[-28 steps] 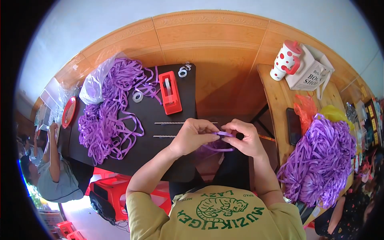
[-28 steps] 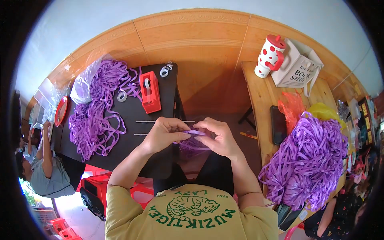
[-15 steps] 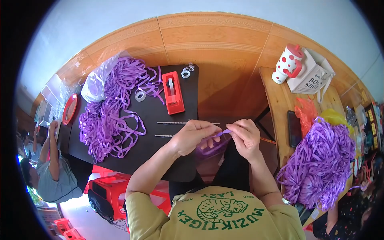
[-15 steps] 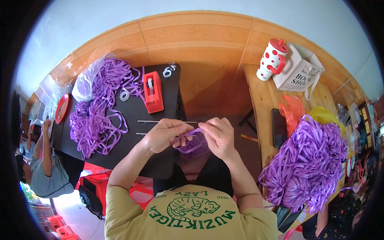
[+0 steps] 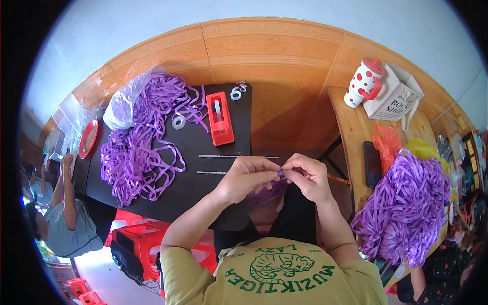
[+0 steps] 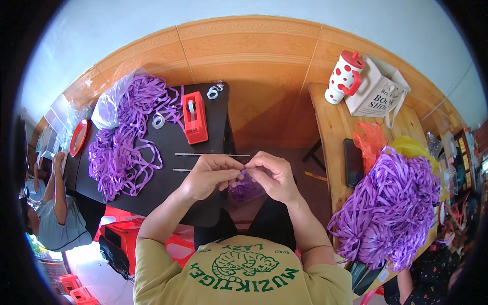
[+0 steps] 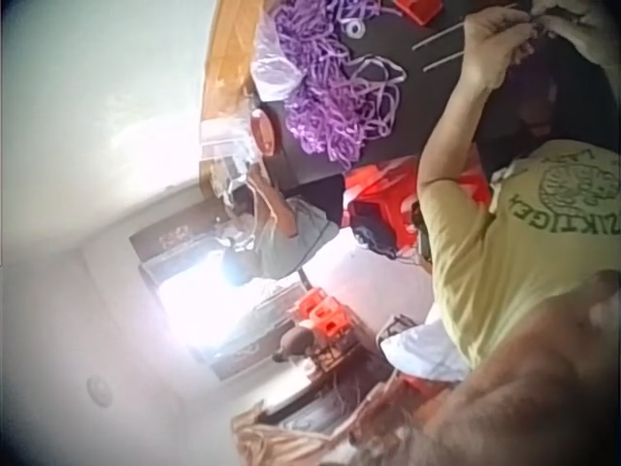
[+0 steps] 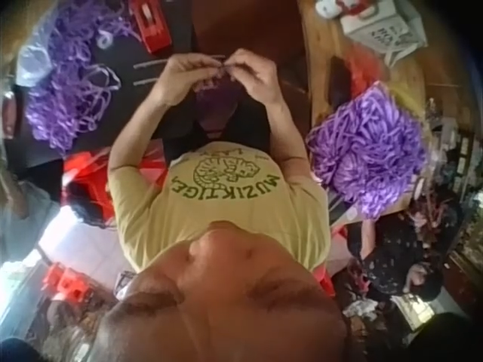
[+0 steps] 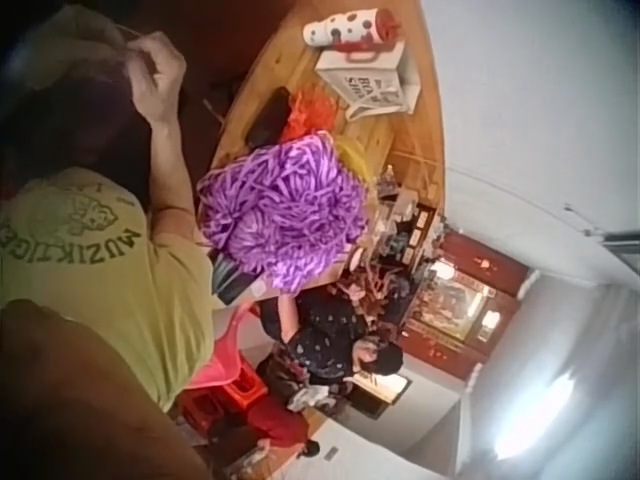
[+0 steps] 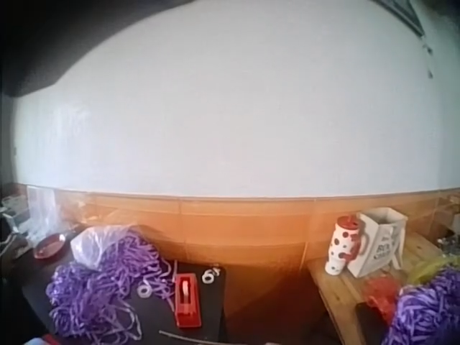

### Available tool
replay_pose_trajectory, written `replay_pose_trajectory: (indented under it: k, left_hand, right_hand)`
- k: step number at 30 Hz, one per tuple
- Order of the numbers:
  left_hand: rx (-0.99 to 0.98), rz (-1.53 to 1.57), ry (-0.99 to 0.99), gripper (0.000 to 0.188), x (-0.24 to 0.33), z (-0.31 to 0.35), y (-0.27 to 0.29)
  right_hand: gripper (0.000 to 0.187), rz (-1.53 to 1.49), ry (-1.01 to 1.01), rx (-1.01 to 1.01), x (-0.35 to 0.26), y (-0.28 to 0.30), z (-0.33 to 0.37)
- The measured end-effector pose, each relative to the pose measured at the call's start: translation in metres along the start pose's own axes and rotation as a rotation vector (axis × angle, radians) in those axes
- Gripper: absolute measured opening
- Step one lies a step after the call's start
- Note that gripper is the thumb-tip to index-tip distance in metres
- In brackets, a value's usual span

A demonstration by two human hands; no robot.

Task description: Wrapping purple ribbons around two parallel metal rods to create decorative ribbon components.

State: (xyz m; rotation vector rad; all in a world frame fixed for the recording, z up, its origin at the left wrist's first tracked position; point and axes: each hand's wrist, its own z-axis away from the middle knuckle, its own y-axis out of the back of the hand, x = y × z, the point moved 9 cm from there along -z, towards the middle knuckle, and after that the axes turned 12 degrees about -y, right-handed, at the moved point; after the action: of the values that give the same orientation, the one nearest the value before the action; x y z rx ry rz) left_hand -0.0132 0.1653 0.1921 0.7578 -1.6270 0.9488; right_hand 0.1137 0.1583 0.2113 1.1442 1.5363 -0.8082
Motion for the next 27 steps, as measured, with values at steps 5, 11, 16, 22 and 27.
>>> replay_pose_trajectory:
  k: [5,11,16,22,27]
  left_hand:
    - [0.019,0.053,0.073,0.016,-0.002,0.006,0.002]
    - [-0.022,-0.221,0.117,0.014,0.007,0.011,-0.003]
    - [-0.027,-0.698,-0.561,0.009,0.057,0.016,-0.016]
    - [-0.010,-0.958,-0.854,0.009,0.070,0.028,-0.032]
    - [0.024,-0.905,-0.787,0.009,0.067,0.023,-0.027]
  right_hand:
    - [0.014,0.085,0.074,0.008,-0.014,-0.007,0.001]
    - [0.013,0.216,0.167,0.047,-0.030,-0.012,0.005]
    - [0.009,0.284,0.229,0.082,-0.036,-0.015,0.008]
    - [0.009,0.167,0.124,0.101,-0.034,-0.013,0.007]
    - [0.010,-0.045,-0.067,0.081,-0.011,-0.007,0.003]
